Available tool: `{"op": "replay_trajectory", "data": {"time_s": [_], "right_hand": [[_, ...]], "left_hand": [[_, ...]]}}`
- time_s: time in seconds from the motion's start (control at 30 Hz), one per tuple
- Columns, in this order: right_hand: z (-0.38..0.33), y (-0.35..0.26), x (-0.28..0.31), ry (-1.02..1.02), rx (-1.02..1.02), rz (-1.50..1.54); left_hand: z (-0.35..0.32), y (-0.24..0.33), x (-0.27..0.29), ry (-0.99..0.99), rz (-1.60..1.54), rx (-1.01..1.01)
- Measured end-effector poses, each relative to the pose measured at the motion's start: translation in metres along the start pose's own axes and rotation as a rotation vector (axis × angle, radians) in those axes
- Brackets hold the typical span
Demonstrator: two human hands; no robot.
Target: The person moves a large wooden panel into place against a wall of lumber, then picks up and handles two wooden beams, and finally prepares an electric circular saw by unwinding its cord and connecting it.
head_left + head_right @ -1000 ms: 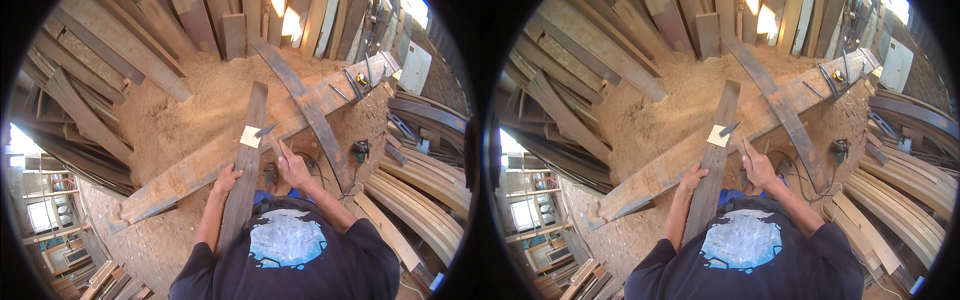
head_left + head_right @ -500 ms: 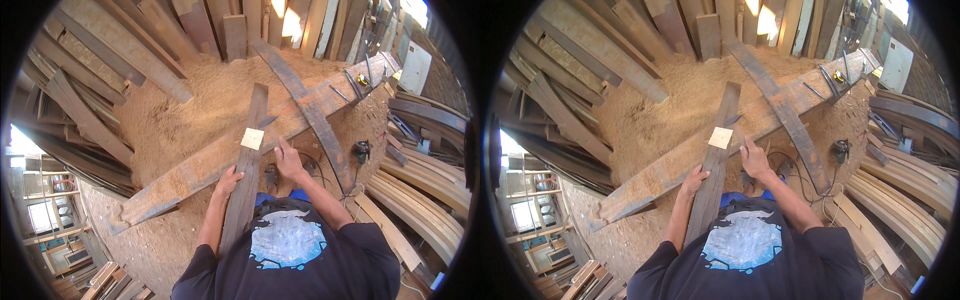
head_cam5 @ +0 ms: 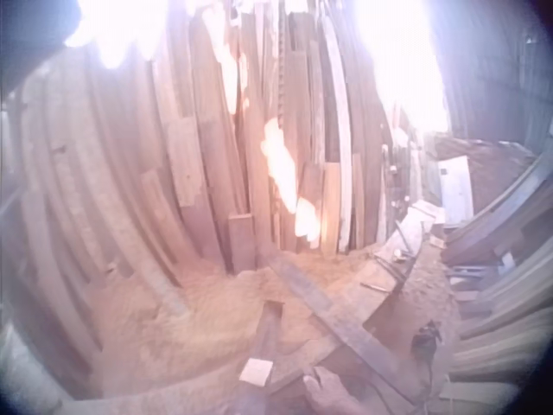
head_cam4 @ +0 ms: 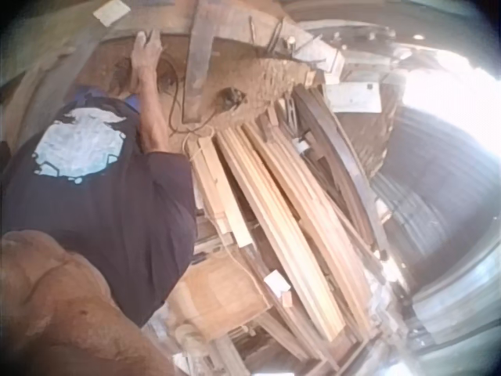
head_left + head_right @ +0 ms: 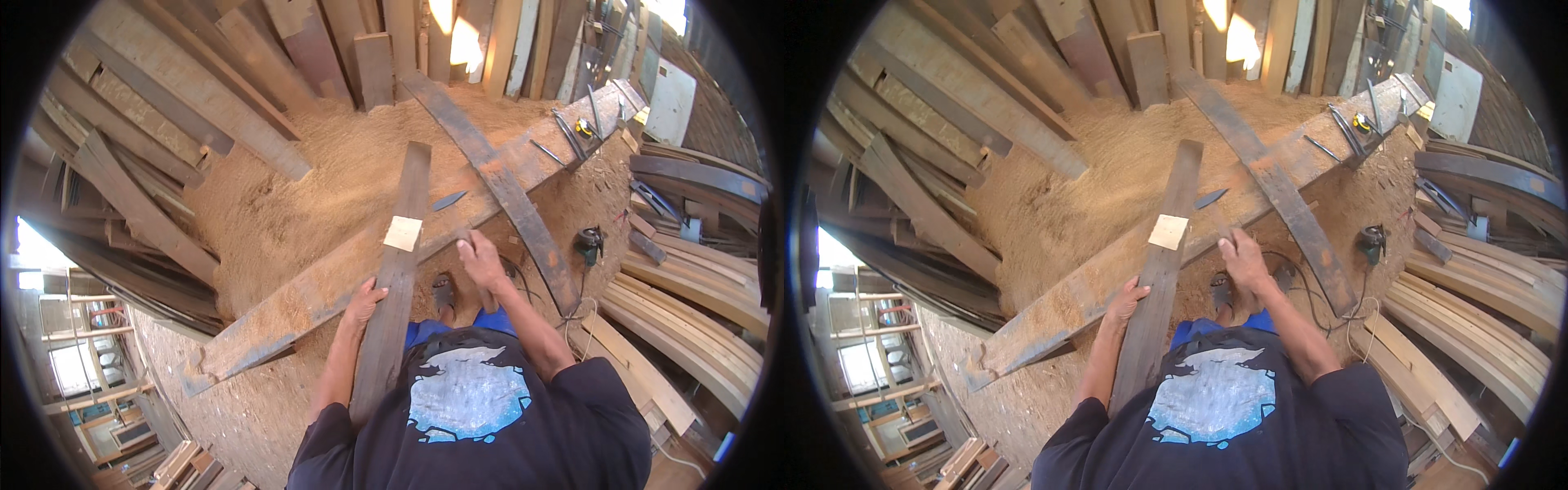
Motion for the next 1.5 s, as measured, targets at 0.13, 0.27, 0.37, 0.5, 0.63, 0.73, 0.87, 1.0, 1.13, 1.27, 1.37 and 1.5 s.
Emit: {"op": "replay_trajectory", "data": {"time_s": [0.13, 0.27, 0.37, 0.5, 0.63, 0.73, 0.87, 1.0, 1.13, 1.27, 1.37, 1.5], "right_hand": [[-0.002, 0.027, 0.091, 0.342, -0.023, -0.267], [-0.026, 0.081, 0.187, 0.563, -0.252, -0.379], [-0.059, 0.116, 0.240, 0.649, -0.334, -0.420], [-0.083, 0.148, 0.265, 0.666, -0.302, -0.512], [-0.084, 0.139, 0.264, 0.624, -0.521, -0.532], [-0.031, 0.088, 0.254, 0.522, -0.484, -0.556], [0.061, 0.081, 0.258, 0.500, -0.181, -0.690], [0.134, 0.093, 0.254, 0.486, -0.104, -0.751], [0.155, 0.126, 0.240, 0.350, -0.175, -0.614], [0.091, 0.118, 0.251, 0.602, -0.051, -0.486], [0.013, 0.135, 0.276, 0.743, -0.234, -0.459], [-0.061, 0.183, 0.275, 0.356, -0.457, -0.532]], "left_hand": [[0.015, -0.020, 0.041, 0.021, 0.083, -0.064], [0.025, -0.040, 0.099, 0.242, 0.347, -0.015], [0.025, -0.023, 0.101, 0.426, 0.747, 0.082], [0.018, -0.039, 0.128, 0.689, 1.101, 0.174], [0.027, -0.026, 0.106, 0.636, 1.160, 0.202], [0.027, -0.036, 0.126, 0.687, 1.170, 0.107], [0.022, -0.030, 0.115, 0.795, 1.311, 0.083], [0.014, 0.025, 0.048, 0.941, 1.255, -0.229], [0.067, -0.004, -0.038, 0.493, 1.020, -0.149], [0.105, -0.033, -0.155, 0.161, 0.788, 0.001], [0.142, -0.049, -0.207, 0.069, 0.702, 0.022], [0.175, -0.060, -0.300, -0.229, 0.481, 0.269]]}}
Point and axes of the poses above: each hand's wrist, its own z-axis towards the middle knuckle, its own x-axis out of the back of the hand, y = z × x, the point moved 7 cm from there along z, towards the middle knuckle, and after that the axes turned 12 degrees about z, right-handed, at the moved point
